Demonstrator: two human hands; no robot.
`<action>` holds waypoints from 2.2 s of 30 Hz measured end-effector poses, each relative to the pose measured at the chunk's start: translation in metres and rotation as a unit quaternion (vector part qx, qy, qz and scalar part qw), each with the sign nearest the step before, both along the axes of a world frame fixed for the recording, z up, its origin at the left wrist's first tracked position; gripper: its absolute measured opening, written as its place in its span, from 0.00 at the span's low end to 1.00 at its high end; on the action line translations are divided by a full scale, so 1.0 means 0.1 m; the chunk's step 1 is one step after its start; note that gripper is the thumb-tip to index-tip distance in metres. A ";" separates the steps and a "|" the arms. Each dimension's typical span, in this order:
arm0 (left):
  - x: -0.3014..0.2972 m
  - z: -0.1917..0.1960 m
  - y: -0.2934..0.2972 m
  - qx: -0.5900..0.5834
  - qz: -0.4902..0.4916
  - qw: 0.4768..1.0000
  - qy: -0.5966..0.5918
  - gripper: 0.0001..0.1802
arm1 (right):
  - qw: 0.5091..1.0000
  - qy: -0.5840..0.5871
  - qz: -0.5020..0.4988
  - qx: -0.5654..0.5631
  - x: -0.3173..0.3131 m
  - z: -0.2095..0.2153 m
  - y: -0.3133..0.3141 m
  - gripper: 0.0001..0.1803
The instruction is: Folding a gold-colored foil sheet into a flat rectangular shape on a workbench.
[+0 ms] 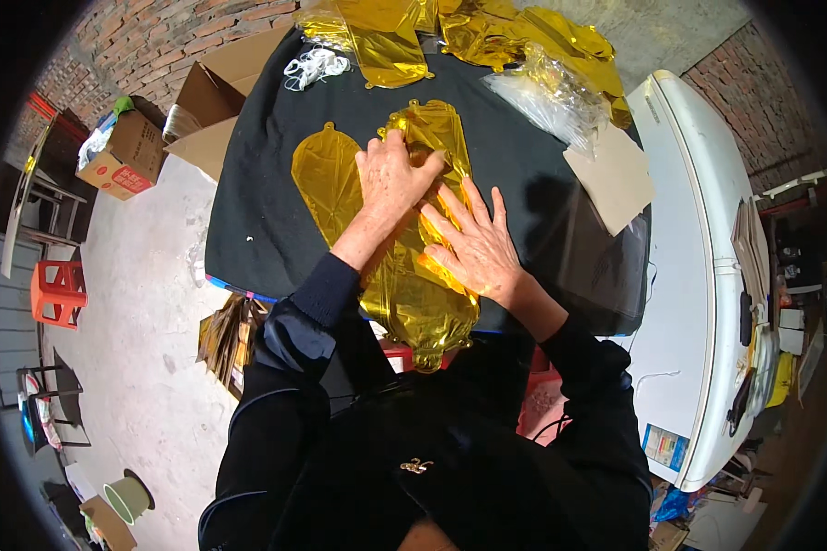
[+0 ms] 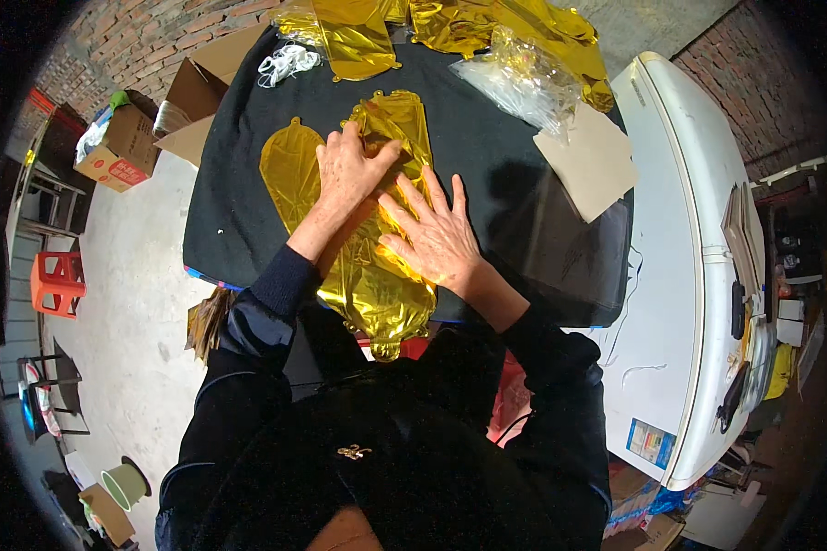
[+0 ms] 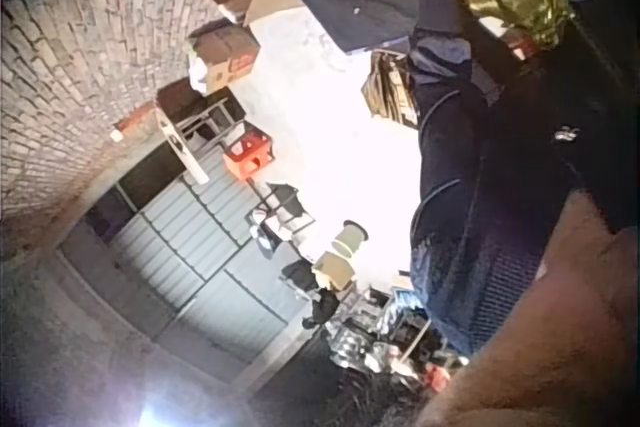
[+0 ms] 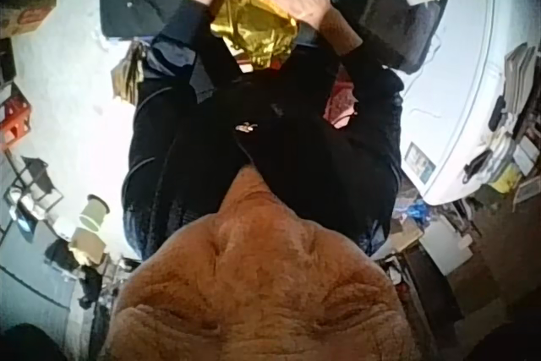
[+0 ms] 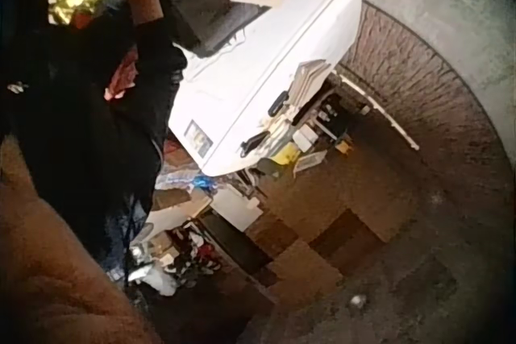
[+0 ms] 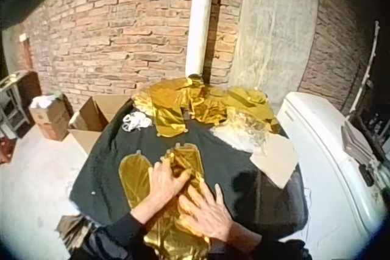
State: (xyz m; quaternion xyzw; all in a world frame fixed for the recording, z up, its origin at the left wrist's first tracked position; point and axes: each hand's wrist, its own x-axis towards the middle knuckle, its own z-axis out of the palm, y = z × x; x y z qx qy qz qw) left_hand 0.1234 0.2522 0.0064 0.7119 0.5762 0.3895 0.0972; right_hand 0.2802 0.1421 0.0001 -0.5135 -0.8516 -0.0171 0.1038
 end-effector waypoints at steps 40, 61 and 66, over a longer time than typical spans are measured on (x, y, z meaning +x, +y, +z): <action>-0.09 -0.29 0.17 0.077 -0.354 0.893 0.266 0.29 | 0.993 0.029 0.102 -0.059 0.06 0.21 -0.86 0.45; -0.16 -0.26 0.19 0.035 -0.376 0.886 0.269 0.31 | 0.885 0.458 -0.077 -0.016 -0.32 -0.20 0.51 0.15; -0.43 -0.08 0.14 0.110 -0.277 0.948 0.115 0.33 | 0.909 0.413 -0.045 0.026 -0.26 -0.21 0.54 0.17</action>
